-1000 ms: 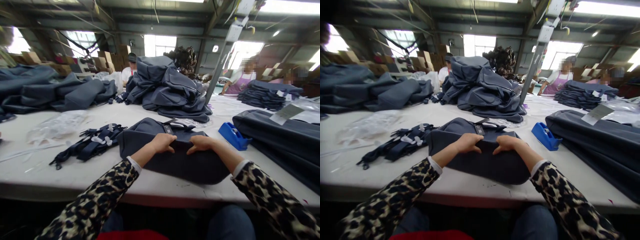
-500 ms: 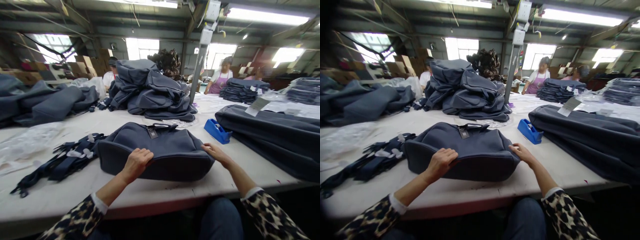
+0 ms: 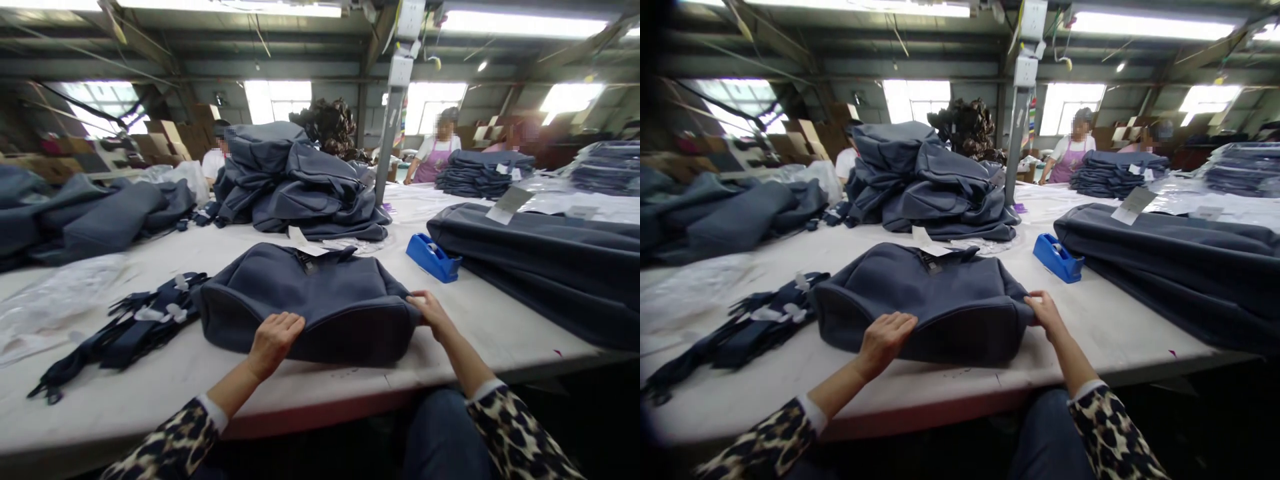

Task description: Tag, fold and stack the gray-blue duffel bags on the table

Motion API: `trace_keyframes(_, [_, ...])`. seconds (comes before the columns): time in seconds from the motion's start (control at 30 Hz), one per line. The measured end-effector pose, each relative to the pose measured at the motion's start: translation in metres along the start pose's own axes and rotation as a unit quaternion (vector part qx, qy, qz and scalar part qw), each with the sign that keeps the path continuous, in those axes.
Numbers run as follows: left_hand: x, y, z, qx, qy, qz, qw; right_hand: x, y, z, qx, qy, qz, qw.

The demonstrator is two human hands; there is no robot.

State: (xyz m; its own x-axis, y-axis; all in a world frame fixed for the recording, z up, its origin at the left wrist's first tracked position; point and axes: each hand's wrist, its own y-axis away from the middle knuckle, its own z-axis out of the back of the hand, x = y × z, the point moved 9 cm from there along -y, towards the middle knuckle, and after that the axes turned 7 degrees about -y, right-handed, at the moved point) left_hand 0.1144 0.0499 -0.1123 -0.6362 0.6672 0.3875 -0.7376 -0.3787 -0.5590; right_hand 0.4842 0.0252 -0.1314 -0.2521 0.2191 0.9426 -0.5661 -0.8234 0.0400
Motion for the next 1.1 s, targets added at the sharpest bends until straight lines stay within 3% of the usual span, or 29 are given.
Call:
trace_keyframes(0.03, [-0.003,0.000,-0.003,-0.004,0.001,-0.002,1.000,0.016,0.007,0.007,-0.025,0.014,0.029,0.999])
trace_keyframes(0.1, [-0.008,-0.001,-0.006,-0.010,0.002,-0.006,1.000,0.066,0.031,0.009,-0.060,0.071,0.153,0.984])
trace_keyframes(0.13, [-0.007,-0.003,-0.006,-0.004,-0.001,-0.005,1.000,0.098,0.050,-0.003,-0.050,0.139,0.263,0.953])
trace_keyframes(0.2, [-0.002,-0.009,-0.006,0.033,-0.004,-0.017,0.999,0.135,0.089,-0.057,0.062,0.312,0.425,0.848])
trace_keyframes(0.27, [0.012,-0.017,-0.008,0.106,0.008,-0.052,0.993,0.134,0.108,-0.103,0.149,0.443,0.462,0.754])
trace_keyframes(0.33, [0.043,-0.022,-0.012,0.190,0.022,-0.071,0.979,0.124,0.107,-0.124,0.152,0.500,0.451,0.724])
trace_keyframes(0.43, [0.112,-0.013,-0.015,0.273,0.005,-0.011,0.962,0.116,0.107,-0.128,0.103,0.510,0.497,0.695])
trace_keyframes(0.53, [0.145,0.015,-0.014,0.284,-0.004,0.028,0.958,0.105,0.126,-0.121,0.067,0.498,0.566,0.654])
trace_keyframes(0.67, [0.128,0.061,-0.014,0.236,-0.026,0.045,0.970,0.081,0.151,-0.119,0.069,0.494,0.593,0.632])
trace_keyframes(0.77, [0.110,0.084,-0.024,0.195,-0.035,0.044,0.979,0.060,0.152,-0.129,0.097,0.507,0.578,0.632])
trace_keyframes(0.93, [0.110,0.094,-0.055,0.211,-0.009,0.058,0.976,0.044,0.132,-0.146,0.132,0.524,0.559,0.629])
trace_keyframes(1.1, [0.108,0.099,-0.058,0.228,0.009,0.058,0.972,0.040,0.130,-0.148,0.145,0.535,0.543,0.631])
